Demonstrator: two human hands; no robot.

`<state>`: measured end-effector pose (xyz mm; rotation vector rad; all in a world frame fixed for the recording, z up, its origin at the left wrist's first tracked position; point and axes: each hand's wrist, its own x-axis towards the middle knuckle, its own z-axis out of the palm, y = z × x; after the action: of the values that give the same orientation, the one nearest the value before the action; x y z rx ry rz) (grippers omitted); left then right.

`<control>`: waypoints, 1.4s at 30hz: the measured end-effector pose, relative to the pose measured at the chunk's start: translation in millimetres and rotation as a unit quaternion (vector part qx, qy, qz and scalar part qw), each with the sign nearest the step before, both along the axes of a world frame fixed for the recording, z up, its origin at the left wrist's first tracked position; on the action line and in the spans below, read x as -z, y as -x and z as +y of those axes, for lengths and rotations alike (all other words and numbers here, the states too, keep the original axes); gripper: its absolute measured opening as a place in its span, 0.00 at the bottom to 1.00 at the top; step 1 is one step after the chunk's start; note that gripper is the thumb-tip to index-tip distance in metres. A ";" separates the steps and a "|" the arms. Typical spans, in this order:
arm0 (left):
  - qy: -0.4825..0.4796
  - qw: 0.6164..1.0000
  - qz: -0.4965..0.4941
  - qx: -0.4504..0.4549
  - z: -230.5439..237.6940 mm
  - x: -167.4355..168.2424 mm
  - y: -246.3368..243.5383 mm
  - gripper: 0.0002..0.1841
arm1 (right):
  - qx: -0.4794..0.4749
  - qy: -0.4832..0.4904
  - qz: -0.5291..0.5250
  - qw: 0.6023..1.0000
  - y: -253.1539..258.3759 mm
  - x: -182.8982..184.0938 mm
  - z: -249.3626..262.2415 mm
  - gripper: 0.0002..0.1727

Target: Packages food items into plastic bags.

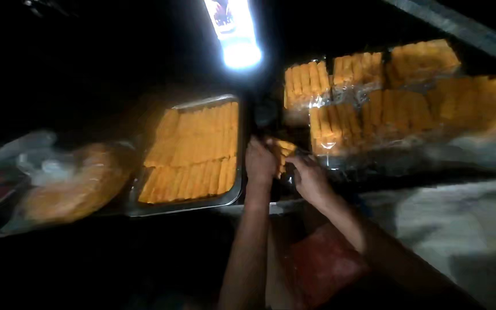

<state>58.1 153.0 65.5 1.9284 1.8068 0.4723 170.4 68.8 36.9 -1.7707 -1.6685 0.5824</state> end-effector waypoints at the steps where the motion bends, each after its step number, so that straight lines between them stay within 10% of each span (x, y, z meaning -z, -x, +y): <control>1: 0.010 1.000 -0.002 -0.012 -0.6 -0.5 0.0 0.33 | 0.001 0.013 0.004 1.000 -0.8 -1.5 0.0 0.21; 16: 0.067 0.966 -0.247 -0.018 0.3 1.2 6.4 0.33 | 0.011 0.021 0.019 1.000 -12.0 -0.7 -14.6 0.26; 24: 0.080 0.983 -0.149 0.071 -6.5 -5.8 13.8 0.30 | 0.042 -0.102 0.052 0.993 -13.7 12.8 -18.6 0.16; 33: -0.229 0.966 0.030 0.119 -19.8 19.2 4.1 0.20 | 0.040 -0.223 -0.032 0.974 -19.9 20.0 -40.8 0.07; 38: -0.245 0.960 0.015 0.133 -89.3 35.7 -10.9 0.34 | 0.076 -0.267 -0.134 0.951 -34.2 16.1 -22.4 0.16; 42: -0.300 0.949 0.060 0.083 -101.0 43.0 -10.4 0.15 | 0.025 -0.258 -0.189 0.947 -40.5 18.9 -8.6 0.07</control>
<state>68.5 52.0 22.5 2.5331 1.6738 0.9495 210.9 60.2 17.9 -1.5813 -1.8058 -0.2309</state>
